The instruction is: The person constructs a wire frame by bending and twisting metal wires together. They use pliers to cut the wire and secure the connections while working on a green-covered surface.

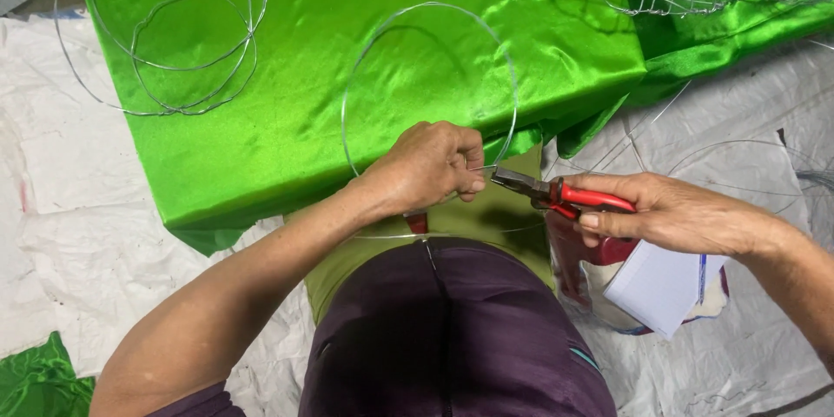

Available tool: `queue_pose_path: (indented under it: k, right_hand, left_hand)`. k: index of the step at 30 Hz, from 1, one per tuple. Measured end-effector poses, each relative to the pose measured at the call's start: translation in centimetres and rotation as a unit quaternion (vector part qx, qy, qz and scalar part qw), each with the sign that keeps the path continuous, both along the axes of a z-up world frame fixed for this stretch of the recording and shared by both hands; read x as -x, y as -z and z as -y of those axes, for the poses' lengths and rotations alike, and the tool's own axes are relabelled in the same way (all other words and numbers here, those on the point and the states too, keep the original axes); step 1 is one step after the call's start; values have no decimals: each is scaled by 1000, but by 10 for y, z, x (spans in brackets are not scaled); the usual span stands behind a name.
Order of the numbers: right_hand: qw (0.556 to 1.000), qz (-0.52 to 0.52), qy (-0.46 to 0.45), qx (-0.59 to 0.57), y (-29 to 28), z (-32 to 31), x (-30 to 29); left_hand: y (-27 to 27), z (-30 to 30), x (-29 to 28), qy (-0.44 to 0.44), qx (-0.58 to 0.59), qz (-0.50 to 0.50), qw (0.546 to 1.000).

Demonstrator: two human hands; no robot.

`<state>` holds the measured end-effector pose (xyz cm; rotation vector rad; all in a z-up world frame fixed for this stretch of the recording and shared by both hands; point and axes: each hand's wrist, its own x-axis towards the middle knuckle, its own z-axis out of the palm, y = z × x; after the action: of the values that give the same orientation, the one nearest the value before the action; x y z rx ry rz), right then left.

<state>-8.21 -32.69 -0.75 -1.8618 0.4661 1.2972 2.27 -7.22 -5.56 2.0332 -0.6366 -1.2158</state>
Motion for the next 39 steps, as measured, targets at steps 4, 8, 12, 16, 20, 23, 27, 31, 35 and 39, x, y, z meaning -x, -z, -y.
queue_pose_path:
  k: [4, 8, 12, 16, 20, 23, 27, 31, 35, 39]
  right_hand:
    - [997, 21, -73, 15, 21, -9, 4]
    - [999, 39, -29, 19, 29, -13, 7]
    - [985, 107, 116, -67, 39, -14, 16]
    - [980, 158, 124, -12, 32, -33, 9]
    - [956, 251, 130, -82, 38, -50, 1]
    - [923, 335, 149, -117, 54, -76, -5]
    - [849, 438, 242, -168, 95, -100, -1]
    - [822, 444, 280, -218, 105, -121, -1]
    - [805, 420, 335, -251, 116, -133, -2]
    - [788, 389, 385, -282, 125, -140, -3]
  left_hand:
    - [21, -13, 8, -41, -25, -103, 994]
    - [45, -26, 14, -121, 83, -195, 970]
    - [64, -32, 18, -187, 140, -208, 950]
    - [60, -32, 28, -208, 165, -159, 951]
    - [57, -36, 45, -268, 278, -223, 895]
    - [60, -39, 60, -304, 342, -265, 849]
    - [58, -46, 76, -353, 384, -255, 814]
    - [62, -53, 79, -386, 405, -229, 796]
    - [65, -55, 80, -418, 412, -244, 772]
    - [62, -49, 77, -470, 397, -209, 760]
